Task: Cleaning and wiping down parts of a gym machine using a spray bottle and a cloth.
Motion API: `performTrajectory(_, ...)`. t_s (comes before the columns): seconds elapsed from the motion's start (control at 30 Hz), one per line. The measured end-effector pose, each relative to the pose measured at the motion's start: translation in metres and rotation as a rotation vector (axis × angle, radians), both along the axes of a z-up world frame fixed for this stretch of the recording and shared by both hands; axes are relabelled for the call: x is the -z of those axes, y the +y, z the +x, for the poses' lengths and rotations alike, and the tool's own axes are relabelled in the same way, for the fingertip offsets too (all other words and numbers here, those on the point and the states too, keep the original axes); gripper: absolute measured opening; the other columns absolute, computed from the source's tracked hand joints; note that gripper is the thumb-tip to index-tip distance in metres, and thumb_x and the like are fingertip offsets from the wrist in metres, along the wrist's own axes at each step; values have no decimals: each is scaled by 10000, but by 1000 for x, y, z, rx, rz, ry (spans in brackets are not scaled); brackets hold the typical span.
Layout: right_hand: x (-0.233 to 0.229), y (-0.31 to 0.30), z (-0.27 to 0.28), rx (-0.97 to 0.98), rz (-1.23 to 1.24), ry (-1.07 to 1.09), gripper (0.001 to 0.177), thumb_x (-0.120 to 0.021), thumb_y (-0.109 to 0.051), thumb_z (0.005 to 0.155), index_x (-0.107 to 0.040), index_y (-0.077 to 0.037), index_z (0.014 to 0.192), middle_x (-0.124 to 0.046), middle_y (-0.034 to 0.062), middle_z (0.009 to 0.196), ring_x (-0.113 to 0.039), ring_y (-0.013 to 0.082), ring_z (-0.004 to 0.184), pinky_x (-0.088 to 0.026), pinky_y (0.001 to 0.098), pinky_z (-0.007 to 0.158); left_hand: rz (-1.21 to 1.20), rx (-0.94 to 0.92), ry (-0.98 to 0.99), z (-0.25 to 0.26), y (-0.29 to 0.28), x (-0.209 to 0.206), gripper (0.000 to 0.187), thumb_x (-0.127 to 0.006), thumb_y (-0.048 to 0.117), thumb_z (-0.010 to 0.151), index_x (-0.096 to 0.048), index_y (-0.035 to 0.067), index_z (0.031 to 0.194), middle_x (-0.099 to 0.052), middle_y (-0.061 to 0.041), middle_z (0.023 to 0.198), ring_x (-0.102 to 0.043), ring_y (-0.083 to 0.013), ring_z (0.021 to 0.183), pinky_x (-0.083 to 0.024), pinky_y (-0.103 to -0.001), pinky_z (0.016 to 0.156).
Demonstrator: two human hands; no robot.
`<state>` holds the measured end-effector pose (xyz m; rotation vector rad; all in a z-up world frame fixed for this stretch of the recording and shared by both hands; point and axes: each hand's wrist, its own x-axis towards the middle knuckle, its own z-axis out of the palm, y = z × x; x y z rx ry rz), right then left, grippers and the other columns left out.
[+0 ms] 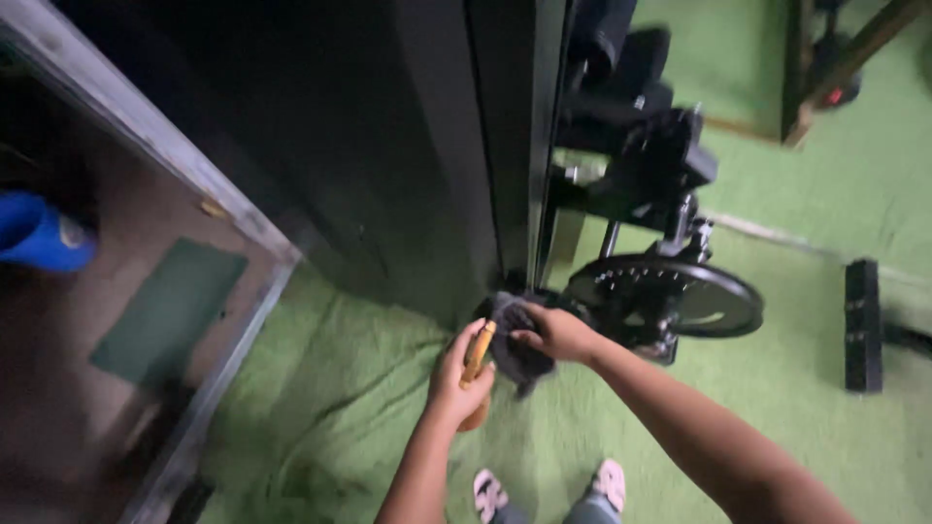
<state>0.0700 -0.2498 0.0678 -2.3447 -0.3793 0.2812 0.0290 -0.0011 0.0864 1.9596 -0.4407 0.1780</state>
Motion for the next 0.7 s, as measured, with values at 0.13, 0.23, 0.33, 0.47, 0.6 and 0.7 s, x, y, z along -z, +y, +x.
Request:
performTrajectory(0.13,-121,10,-14,-8,60,-88,428,-664,-372,966,-590,-72,1262,-739,200,1034,-718,372,947,-563,436,810,-90,130,316,7,-7,-66,764,-732,100,796,-453,155,1505,-636,-123,1396,-614,-285,1311,-487,-372,1066)
performTrajectory(0.23,-194,18,-17,-18,244,-140,402,-596,-320,1013,-561,-47,1307,-750,155,1084,-711,250,998,-544,370,910,-314,292,133,18,-5,-122,892,-677,42,809,-290,161,1604,-487,-97,1563,-469,-246,1437,-426,-365,1116)
performTrajectory(0.33,-244,24,-16,-65,426,-160,528,-590,-308,1006,-434,-39,1432,-654,151,1249,-584,189,1149,-488,335,1005,-449,440,-50,21,-3,-192,960,-614,-34,789,-225,149,1647,-374,-103,1646,-358,-227,1534,-320,-356,1222)
performTrajectory(0.47,-318,29,-27,-204,663,-189,691,-560,-242,1004,-251,-45,1589,-453,141,1522,-422,216,1413,-332,365,1165,-422,264,14,38,-1,-245,723,-712,-48,848,-433,90,1500,-587,-87,1338,-564,-195,1241,-460,-332,1048)
performTrajectory(0.6,-348,22,-29,-317,886,-254,818,-573,-191,986,-120,-58,1654,-375,154,1626,-369,251,1501,-269,411,1223,-527,229,-84,58,3,-303,508,-637,-83,844,-616,23,1340,-692,-25,1076,-685,-134,1010,-554,-301,927)
performTrajectory(0.7,-346,14,-13,-258,720,-533,848,-576,-127,981,-56,-61,1648,-179,117,1710,-180,211,1568,-143,389,1245,-569,189,-108,54,-6,-351,499,-660,-48,858,-613,37,1347,-707,-28,1075,-687,-135,992,-556,-302,898)
